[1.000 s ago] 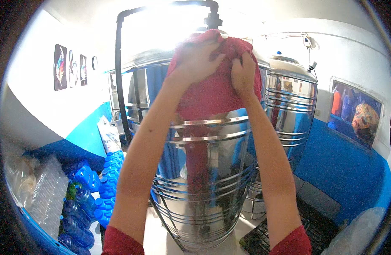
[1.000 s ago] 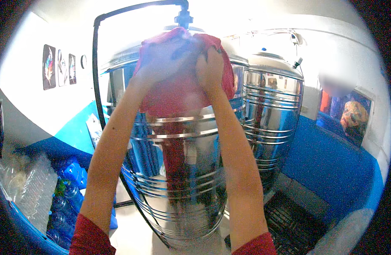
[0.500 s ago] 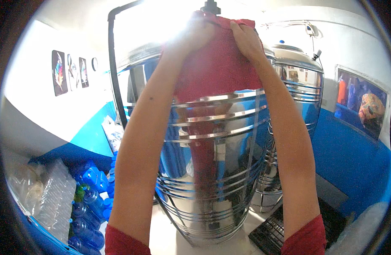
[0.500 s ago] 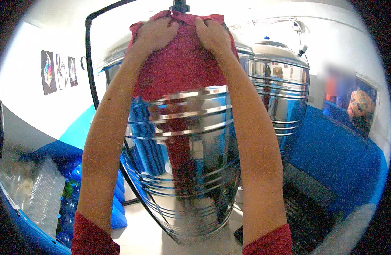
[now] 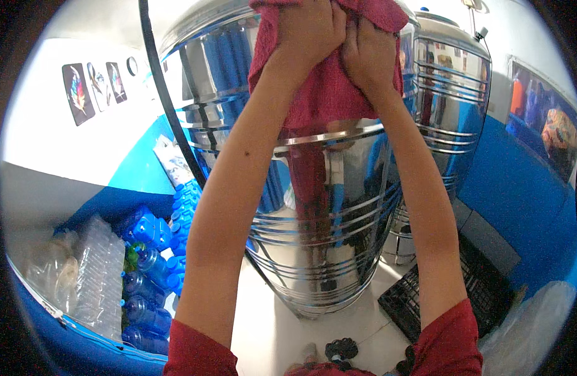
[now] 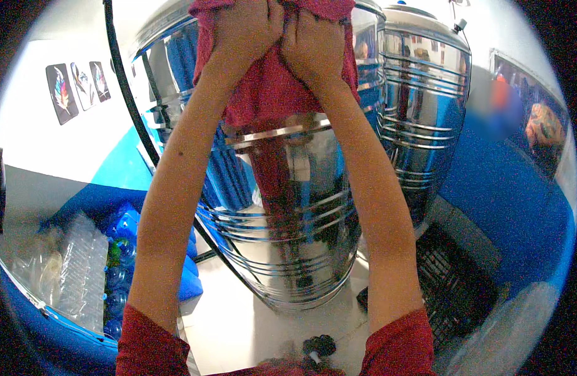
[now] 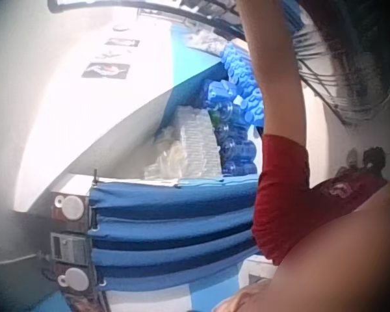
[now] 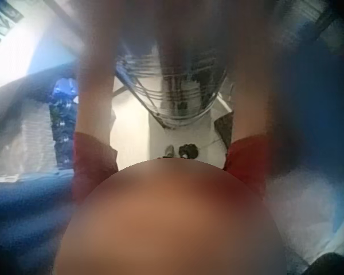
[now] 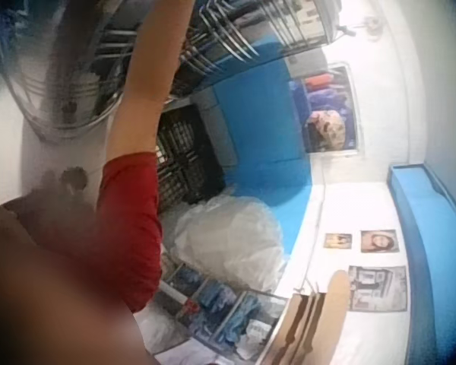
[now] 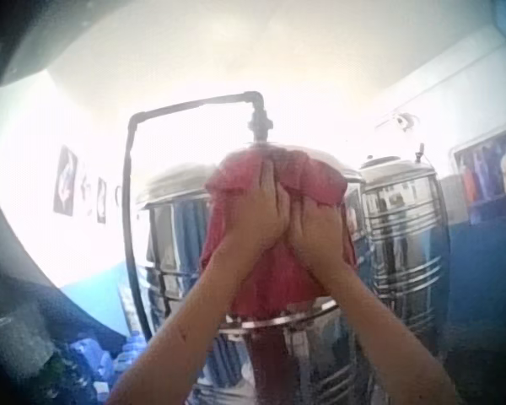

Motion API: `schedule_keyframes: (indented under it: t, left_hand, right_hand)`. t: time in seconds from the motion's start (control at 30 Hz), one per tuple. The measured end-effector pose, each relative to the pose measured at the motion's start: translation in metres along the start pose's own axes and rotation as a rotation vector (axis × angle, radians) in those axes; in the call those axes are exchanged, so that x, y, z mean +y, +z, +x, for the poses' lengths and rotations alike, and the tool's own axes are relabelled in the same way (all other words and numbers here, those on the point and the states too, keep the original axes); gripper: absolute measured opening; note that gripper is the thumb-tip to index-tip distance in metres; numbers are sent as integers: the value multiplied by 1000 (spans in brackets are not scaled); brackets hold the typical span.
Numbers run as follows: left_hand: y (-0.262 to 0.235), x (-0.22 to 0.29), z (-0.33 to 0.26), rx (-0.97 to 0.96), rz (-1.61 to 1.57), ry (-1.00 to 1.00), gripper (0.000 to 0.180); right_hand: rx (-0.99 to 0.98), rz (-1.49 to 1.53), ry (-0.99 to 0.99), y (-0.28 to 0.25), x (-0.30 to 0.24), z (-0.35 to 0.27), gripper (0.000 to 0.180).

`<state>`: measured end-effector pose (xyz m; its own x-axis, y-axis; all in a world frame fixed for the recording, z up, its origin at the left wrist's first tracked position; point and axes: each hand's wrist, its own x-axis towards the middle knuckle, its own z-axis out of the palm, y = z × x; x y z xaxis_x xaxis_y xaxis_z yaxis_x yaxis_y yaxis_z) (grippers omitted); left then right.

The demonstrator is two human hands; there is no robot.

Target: The person wipes the exterior of a large stainless steel beverage dispenser with a pink cloth. They move around the dispenser, cleaning the top, sides, and lower sections while kneeling on the floor.

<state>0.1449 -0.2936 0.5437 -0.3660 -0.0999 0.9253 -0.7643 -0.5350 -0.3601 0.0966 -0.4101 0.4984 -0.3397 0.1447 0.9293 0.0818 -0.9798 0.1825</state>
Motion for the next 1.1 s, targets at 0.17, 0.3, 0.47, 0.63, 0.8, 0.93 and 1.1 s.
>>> schedule_keyframes:
  t: [0.17, 0.3, 0.47, 0.63, 0.8, 0.93, 1.1]
  left_hand:
    - [7, 19, -41, -186, -307, -57, 54]
    - [5, 48, -118, -476, -309, -48, 51]
    - [-3, 96, -263, -784, -398, -12, 52]
    - [-36, 124, -359, -805, -524, 78, 51]
    - [-4, 107, -276, -865, -456, 195, 51]
    - [17, 45, -143, -994, -542, 105, 48]
    - [4, 15, -20, -836, -121, 265, 33]
  right_hand:
    - [-308, -45, 278, -21, -12, -40, 29]
    - [-201, 102, 166, -53, -32, -116, 46]
    - [-755, 78, 176, -148, -53, -235, 56]
    - [-928, 115, 213, -211, -80, -291, 58]
    - [-821, 124, 232, -192, -49, -227, 51]
    - [-938, -46, 380, -138, -5, -134, 25]
    - [-589, -172, -83, -54, 43, -2, 33]
